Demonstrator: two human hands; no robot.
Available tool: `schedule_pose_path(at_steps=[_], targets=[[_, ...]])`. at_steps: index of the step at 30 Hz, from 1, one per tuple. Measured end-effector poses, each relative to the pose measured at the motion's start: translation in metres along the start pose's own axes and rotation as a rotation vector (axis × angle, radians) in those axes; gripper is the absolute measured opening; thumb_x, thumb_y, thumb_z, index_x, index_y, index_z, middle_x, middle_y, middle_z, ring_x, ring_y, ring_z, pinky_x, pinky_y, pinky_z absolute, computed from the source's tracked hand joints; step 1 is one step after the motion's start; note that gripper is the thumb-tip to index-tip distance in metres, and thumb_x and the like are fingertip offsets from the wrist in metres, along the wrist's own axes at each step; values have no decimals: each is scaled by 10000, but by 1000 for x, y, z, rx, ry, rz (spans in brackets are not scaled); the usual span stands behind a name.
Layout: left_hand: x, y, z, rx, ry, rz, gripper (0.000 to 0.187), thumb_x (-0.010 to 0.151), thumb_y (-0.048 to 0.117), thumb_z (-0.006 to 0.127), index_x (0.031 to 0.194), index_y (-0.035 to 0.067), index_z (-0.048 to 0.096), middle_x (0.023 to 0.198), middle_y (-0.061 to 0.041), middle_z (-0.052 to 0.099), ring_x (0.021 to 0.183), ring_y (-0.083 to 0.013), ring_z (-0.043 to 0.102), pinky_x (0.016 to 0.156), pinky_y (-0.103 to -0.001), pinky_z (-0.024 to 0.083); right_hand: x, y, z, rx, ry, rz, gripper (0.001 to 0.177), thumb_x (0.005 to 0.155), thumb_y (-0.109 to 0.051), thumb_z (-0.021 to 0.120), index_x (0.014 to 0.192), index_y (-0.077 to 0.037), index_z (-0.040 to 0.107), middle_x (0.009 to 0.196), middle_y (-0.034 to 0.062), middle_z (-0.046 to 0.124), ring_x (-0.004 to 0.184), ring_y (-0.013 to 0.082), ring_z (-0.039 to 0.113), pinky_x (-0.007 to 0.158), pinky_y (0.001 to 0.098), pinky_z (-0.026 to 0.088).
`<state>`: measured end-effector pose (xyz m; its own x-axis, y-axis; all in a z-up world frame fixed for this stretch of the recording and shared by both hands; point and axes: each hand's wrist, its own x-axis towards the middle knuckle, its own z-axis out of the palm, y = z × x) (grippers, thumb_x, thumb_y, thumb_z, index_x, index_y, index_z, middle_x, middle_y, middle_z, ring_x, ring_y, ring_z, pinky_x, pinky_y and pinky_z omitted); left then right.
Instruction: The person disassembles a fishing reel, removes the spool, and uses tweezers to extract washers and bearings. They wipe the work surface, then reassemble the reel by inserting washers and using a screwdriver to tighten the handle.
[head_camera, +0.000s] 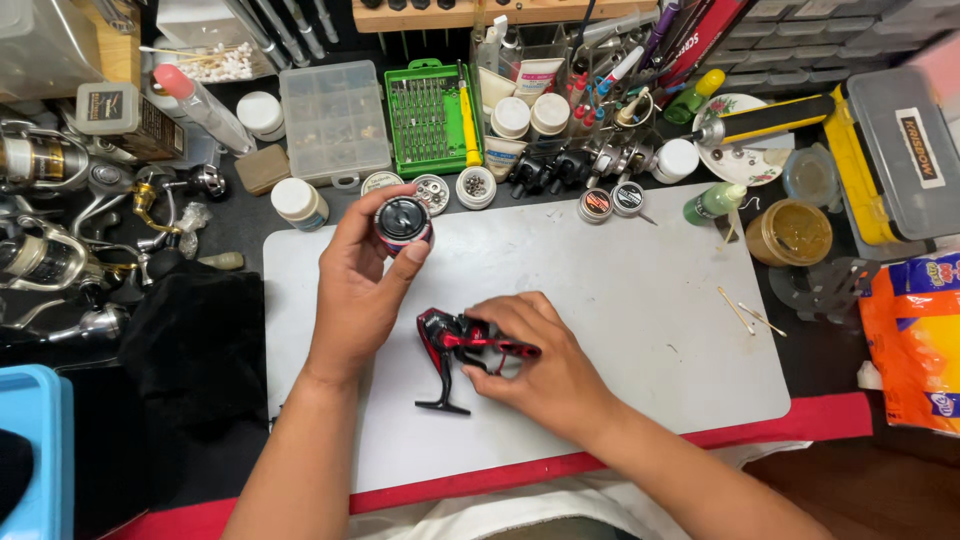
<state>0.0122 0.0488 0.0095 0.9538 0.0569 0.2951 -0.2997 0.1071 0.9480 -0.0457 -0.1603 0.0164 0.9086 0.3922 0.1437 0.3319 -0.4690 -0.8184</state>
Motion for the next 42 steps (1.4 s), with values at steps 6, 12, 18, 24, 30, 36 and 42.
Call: schedule_pose_path(at_steps=[6,12,18,24,30,36,42], targets=[[-9,10,-4,-57,121,143,521,973,258,685,1376,-27,515,1247,-138,612,1072,-124,589,940,-306,566,67,6,13,-56,-13,-61,568,692,-153,872,1216,-92,660,1149,133,695,1078,367,636,925,475,566],[-18,22,2,-7,-50,344,652,838,351,789,1223,-139,598,1118,-246,666,1084,-344,650,970,-409,535,94,39,38,-40,-1,-221,536,731,-193,885,1205,-111,649,1157,93,648,1114,352,635,983,464,525],[-41,35,43,-58,-366,245,518,855,302,815,1238,-16,674,1143,-177,717,1043,-351,709,929,-466,558,58,4,-43,-67,-157,-149,563,875,-91,702,1403,-8,523,1411,228,537,1324,459,521,1098,554,436],[-49,17,66,150,-538,43,425,935,240,730,1295,67,583,1239,-115,632,1173,-247,619,1063,-349,482,-10,-2,-89,123,212,136,75,934,-39,685,1008,-40,692,962,63,660,912,144,634,830,240,508],[-48,0,72,269,-510,137,371,947,217,735,1271,87,608,1187,-96,634,1111,-251,616,1002,-342,489,-38,2,-66,223,202,229,149,836,-45,794,965,-43,719,903,42,685,721,98,621,710,222,555],[-50,-14,67,415,-511,201,421,914,187,777,1301,108,631,1157,-100,624,1051,-267,586,947,-365,474,-30,12,-55,226,216,277,83,831,-26,780,891,-46,726,890,32,680,701,96,654,719,195,622],[-50,-20,65,454,-513,192,441,897,206,801,1298,122,640,1123,-90,612,1021,-267,579,917,-356,474,-24,15,-52,148,223,199,109,778,25,749,807,-54,679,827,30,646,651,94,617,655,179,593]])
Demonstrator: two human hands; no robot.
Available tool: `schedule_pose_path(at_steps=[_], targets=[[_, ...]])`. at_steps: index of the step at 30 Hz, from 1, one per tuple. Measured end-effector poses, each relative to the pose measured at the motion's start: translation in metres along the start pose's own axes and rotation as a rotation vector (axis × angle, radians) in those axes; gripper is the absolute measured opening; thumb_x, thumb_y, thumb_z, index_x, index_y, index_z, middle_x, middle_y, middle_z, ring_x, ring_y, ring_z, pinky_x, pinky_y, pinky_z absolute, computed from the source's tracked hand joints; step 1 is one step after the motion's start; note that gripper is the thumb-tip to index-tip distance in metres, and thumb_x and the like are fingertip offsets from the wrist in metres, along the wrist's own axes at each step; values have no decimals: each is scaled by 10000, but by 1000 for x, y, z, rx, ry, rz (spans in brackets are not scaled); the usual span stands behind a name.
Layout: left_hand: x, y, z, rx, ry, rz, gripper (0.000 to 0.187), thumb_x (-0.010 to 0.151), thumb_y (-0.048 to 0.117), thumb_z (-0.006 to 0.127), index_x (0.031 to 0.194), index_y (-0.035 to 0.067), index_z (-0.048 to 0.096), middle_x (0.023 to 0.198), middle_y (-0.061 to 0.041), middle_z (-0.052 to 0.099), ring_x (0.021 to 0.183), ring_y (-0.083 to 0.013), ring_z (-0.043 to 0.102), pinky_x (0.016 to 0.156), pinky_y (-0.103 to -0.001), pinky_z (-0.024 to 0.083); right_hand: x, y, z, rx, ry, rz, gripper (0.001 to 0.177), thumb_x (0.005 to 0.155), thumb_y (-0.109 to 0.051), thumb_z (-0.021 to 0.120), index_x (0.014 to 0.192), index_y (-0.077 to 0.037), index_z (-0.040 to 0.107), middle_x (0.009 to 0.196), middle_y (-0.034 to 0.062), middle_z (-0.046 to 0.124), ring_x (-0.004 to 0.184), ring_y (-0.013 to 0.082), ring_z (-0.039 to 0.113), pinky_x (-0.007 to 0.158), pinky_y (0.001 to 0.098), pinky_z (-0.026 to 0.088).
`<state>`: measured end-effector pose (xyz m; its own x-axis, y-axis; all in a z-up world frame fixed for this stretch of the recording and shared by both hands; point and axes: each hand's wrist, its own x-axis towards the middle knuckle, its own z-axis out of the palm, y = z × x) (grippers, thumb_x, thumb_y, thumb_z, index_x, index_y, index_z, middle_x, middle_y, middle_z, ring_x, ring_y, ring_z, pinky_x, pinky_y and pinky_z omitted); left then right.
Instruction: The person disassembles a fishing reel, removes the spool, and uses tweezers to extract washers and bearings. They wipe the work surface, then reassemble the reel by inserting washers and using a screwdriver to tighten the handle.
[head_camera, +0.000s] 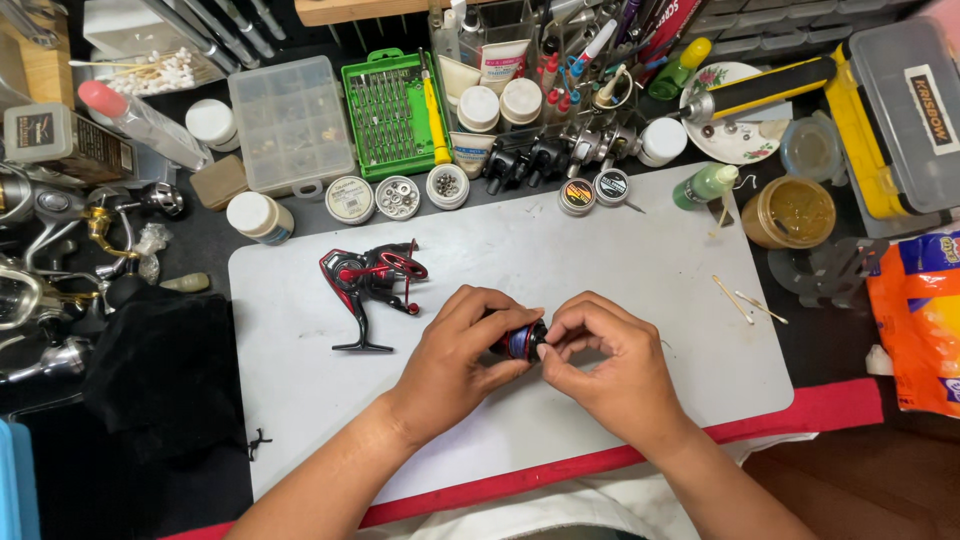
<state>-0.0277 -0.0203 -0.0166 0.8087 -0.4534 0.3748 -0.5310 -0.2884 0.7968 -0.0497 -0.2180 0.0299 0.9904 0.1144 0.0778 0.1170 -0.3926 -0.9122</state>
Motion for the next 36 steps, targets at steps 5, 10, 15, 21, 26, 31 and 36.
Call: schedule_pose_path(at_steps=[5,10,15,21,26,31,36], targets=[[3,4,-2,-43,7,-21,423,889,180,801,1274,112,639,1129,-95,620,1032,-262,596,931,-353,479,2,6,1,40,7,-3,133,759,54,742,801,-50,672,831,33,632,658,99,599,657,187,574],[12,17,-3,-169,116,-115,419,785,92,854,1180,81,712,1055,-148,700,990,-381,694,878,-499,574,5,31,-8,271,-11,107,125,746,66,787,806,32,683,789,111,681,679,139,669,623,283,639],[13,17,-5,-369,158,-164,407,792,85,844,1167,51,690,1117,-147,730,1081,-371,714,944,-482,556,7,41,-18,544,-22,194,128,776,106,748,820,60,637,796,145,622,664,164,649,576,288,638],[13,18,-3,-423,161,-170,418,768,91,866,1136,28,678,1123,-153,745,1117,-370,717,976,-486,549,17,44,-32,265,1,193,117,758,105,766,820,68,673,828,137,662,706,156,645,643,269,616],[12,17,-4,-416,163,-158,416,767,93,868,1132,24,680,1116,-153,743,1114,-374,718,978,-489,548,22,21,-28,-144,8,133,123,775,11,789,818,21,674,886,130,660,701,205,672,652,317,622],[13,18,-8,-397,187,-146,446,754,96,881,1148,23,685,1116,-155,743,1097,-377,721,961,-491,555,24,25,-23,-468,-62,152,136,823,-124,772,852,-56,658,865,112,687,683,249,703,632,349,613],[12,21,-14,-317,133,-184,433,799,236,860,1156,78,672,1099,-55,710,1020,-178,682,928,-280,519,23,22,-27,-476,-136,240,100,860,-215,751,940,-207,693,913,-80,689,714,94,615,726,241,524]])
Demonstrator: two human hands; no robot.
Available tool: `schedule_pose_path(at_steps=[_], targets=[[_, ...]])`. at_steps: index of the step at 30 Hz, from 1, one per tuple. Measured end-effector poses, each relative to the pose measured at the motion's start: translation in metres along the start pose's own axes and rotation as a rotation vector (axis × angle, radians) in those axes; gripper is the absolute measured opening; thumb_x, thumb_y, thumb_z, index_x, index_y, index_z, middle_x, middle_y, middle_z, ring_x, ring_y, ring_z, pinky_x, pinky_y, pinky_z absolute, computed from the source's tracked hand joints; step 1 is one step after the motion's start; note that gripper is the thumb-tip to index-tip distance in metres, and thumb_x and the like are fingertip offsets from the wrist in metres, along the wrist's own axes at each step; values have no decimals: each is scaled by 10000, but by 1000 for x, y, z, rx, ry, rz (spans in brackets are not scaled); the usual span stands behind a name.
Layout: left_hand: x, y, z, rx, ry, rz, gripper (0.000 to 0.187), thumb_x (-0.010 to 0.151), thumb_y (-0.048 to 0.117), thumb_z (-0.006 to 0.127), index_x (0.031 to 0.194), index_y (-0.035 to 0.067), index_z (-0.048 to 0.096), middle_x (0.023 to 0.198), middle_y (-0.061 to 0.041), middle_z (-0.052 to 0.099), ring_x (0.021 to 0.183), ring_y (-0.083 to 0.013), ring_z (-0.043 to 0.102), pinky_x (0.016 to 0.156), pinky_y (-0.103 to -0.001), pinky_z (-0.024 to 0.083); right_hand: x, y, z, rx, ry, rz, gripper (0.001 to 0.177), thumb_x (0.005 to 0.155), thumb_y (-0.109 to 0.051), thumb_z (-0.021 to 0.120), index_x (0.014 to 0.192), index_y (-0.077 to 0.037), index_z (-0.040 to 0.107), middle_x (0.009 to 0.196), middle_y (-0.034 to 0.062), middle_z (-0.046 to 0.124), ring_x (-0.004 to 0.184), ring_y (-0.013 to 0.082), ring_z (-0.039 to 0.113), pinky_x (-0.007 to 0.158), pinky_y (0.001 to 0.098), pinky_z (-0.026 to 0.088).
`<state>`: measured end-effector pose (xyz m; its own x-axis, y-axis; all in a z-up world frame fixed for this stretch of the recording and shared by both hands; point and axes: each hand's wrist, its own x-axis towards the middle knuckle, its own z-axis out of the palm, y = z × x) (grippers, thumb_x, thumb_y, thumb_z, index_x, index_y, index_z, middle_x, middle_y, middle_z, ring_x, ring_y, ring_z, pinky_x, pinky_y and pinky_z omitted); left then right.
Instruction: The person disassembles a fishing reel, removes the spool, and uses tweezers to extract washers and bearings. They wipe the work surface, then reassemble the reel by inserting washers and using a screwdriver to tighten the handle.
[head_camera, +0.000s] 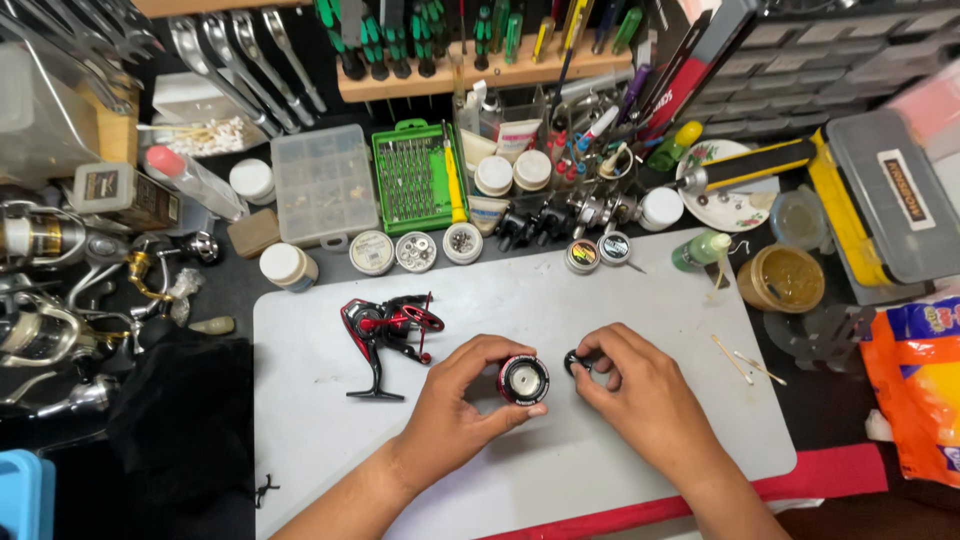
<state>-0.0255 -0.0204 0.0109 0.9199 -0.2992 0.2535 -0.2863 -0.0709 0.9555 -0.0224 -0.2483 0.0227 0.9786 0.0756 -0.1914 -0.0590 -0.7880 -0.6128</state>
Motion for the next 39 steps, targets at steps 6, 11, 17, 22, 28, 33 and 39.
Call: schedule_pose_path(at_steps=[6,11,17,22,28,33,39], targets=[[-2,-7,3,-42,37,-60,404,798,219,866,1142,99,692,1078,-35,703,995,-142,676,876,-247,541,8,-21,-26,-74,-5,-70,183,911,-351,668,1057,-250,709,1056,-92,693,865,118,718,790,284,540],[-2,-14,3,-66,47,-69,387,812,229,862,1140,106,699,1068,-25,703,985,-129,679,879,-245,546,62,-105,-78,49,213,-320,215,916,-225,669,1107,-159,742,1035,-42,746,799,97,648,718,257,536],[-1,-21,1,-101,40,-124,382,801,240,874,1130,131,712,1098,-3,717,987,-111,682,876,-239,548,151,-189,-112,252,585,-524,228,952,-210,683,1142,-89,716,1002,4,749,706,75,622,672,244,548],[-1,-23,-1,-112,26,-190,408,798,267,879,1154,153,714,1064,11,703,920,-85,666,832,-212,539,206,-207,-99,127,892,-605,208,912,-258,780,973,-60,770,823,34,752,808,202,714,806,373,521],[-1,-20,-2,-157,15,-165,399,791,235,879,1141,138,715,1069,1,705,956,-97,683,881,-218,551,211,-210,-90,294,908,-683,59,894,-33,760,877,-88,749,916,10,671,553,77,511,618,239,435],[-2,-21,-2,-132,20,-131,387,814,254,871,1142,138,702,1057,4,704,927,-97,663,843,-221,524,201,-208,-94,128,876,-853,40,970,-35,686,958,-73,687,960,44,695,630,140,547,700,304,466],[-2,-21,0,-116,21,-101,386,829,237,842,1165,122,689,1135,-18,701,1014,-122,683,885,-243,557,190,-205,-98,-73,916,-932,132,1096,-165,553,1021,-66,595,846,70,686,652,260,619,634,403,458]])
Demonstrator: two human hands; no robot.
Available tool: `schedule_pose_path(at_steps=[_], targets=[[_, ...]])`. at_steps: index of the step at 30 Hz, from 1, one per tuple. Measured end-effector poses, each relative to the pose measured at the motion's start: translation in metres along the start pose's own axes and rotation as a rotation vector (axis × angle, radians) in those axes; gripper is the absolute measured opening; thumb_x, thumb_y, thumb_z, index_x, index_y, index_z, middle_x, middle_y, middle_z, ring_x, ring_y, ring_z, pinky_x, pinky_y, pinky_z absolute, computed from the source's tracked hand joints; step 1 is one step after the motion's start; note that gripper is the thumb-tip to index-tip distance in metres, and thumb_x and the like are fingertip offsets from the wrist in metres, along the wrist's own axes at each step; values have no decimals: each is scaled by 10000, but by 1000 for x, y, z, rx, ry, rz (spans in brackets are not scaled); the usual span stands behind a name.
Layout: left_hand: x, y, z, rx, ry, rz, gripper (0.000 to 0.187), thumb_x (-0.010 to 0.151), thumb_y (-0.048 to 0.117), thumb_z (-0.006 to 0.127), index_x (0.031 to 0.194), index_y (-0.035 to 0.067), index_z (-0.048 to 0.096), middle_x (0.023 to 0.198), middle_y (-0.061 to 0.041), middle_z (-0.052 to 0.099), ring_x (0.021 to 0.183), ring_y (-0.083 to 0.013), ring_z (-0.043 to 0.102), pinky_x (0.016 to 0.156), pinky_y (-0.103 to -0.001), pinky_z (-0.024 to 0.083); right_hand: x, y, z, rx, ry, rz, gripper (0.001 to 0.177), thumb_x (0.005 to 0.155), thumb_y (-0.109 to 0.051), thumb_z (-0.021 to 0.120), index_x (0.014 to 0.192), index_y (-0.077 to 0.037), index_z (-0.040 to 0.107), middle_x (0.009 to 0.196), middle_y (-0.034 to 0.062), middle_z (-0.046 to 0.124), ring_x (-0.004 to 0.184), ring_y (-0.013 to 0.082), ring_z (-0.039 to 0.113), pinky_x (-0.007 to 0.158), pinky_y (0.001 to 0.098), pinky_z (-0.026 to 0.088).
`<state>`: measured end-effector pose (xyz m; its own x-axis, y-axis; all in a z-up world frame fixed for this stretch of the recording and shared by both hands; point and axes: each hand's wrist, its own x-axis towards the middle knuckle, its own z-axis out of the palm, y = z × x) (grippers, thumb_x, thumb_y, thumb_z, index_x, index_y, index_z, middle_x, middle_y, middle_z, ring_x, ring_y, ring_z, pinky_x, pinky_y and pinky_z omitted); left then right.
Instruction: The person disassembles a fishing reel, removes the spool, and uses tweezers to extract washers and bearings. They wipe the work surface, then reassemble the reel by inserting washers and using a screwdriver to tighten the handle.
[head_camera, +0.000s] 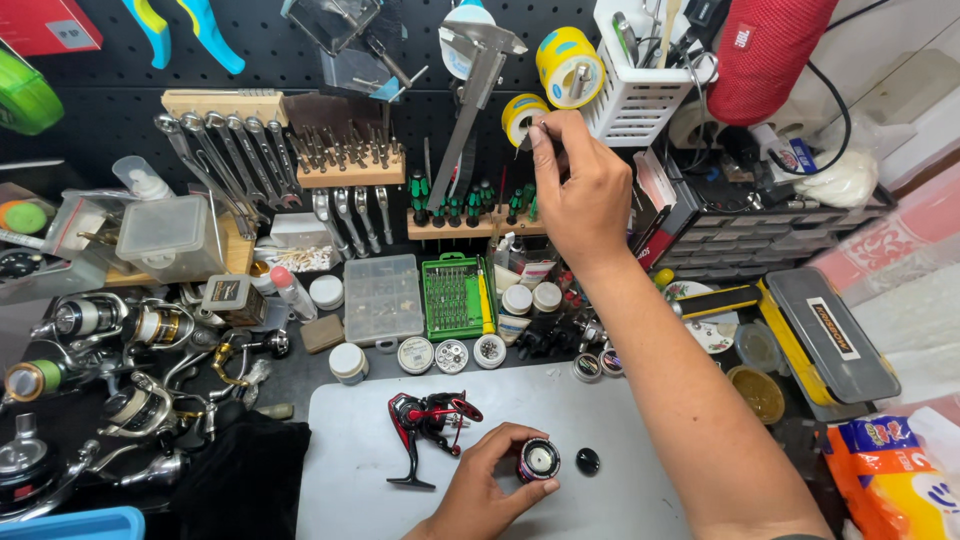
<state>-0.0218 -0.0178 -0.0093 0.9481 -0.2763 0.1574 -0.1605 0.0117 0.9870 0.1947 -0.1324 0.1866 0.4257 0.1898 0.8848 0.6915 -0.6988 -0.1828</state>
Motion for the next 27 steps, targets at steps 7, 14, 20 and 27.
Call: schedule_pose_path(at_steps=[7,14,20,27], targets=[[-1,19,-5,51,7,-1,375,822,272,843,1127,124,682,1068,-10,712,997,-125,680,893,-247,527,-23,-20,-32,211,94,-242,80,1082,-29,576,1092,39,617,1106,243,739,1014,392,764,855,437,613],[-1,20,-5,-1,-24,46,392,840,237,819,1154,105,626,1150,-54,717,1092,-178,659,976,-291,503,-141,-39,-86,767,-237,497,284,1103,-345,394,1145,-64,382,866,198,647,613,182,587,515,242,470],[1,12,-3,59,-54,85,401,856,234,796,1215,121,656,1170,-48,658,1121,-194,610,1025,-299,444,-232,-1,-83,1144,-363,711,330,1100,-332,458,1081,-40,611,1056,171,560,767,209,597,562,255,529],[7,18,-5,3,-146,82,378,1011,244,604,1342,82,518,1276,-100,523,1234,-236,534,1123,-337,396,-241,0,-107,1113,-456,733,324,1100,-331,428,1108,-26,539,798,206,662,718,260,708,600,297,568]])
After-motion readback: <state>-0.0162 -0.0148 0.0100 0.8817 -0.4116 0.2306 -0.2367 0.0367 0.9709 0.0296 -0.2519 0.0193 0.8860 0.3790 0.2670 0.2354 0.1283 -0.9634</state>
